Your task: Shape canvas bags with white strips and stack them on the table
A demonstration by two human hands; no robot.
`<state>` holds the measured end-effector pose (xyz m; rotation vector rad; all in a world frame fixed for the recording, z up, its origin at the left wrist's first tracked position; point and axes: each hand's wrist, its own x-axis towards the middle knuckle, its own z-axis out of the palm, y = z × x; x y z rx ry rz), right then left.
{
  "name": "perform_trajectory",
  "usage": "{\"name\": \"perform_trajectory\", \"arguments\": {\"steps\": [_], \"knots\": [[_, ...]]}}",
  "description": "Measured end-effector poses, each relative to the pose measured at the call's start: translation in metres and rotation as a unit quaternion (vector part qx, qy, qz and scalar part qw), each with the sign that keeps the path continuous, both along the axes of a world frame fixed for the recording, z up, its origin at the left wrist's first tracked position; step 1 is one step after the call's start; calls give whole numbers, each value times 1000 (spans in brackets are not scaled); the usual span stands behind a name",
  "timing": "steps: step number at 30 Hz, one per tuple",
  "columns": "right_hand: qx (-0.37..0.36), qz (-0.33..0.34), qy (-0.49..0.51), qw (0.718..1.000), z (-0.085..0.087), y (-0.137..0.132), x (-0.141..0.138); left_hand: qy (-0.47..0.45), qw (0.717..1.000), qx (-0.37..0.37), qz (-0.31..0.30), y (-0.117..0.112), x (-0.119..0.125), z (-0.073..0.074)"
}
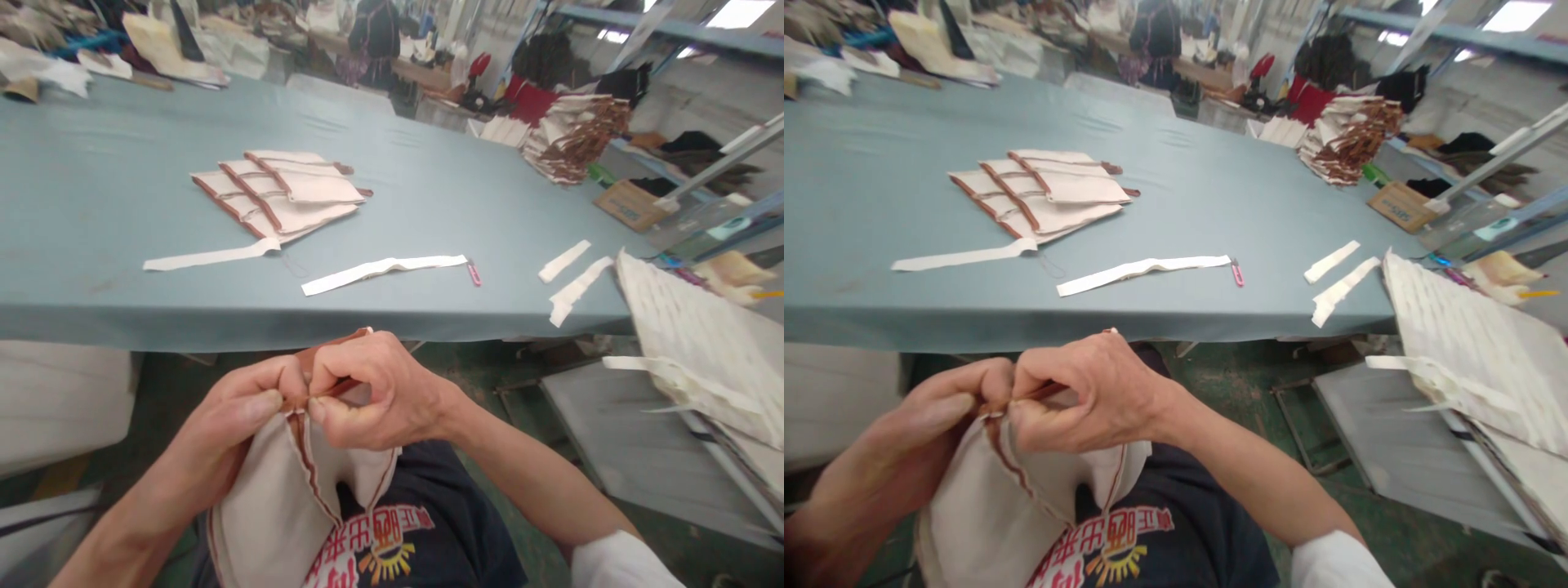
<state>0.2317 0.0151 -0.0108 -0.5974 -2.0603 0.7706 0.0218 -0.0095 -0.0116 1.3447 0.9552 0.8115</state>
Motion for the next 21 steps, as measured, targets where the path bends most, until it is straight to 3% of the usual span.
{"name": "perform_trajectory", "arguments": {"steps": [2, 5, 8, 12, 17, 21], "knots": [[-38, 9, -9, 999, 1, 2, 3, -6, 1000, 7, -9, -1, -3, 1], [-145, 73, -18, 987, 4, 7, 9, 62, 993, 94, -45, 0, -5, 8], [-284, 186, 25, 940, 0, 15, 13, 109, 976, 174, -66, 3, -3, 15], [-413, 246, 93, 872, -13, 19, 11, 57, 990, 121, -40, 1, -3, 7], [-443, 261, 94, 853, -20, 19, 10, -11, 999, 25, -25, -4, -5, -13], [-423, 251, 85, 867, -13, 22, 11, 1, 998, 49, -25, -1, -1, -11]]}}
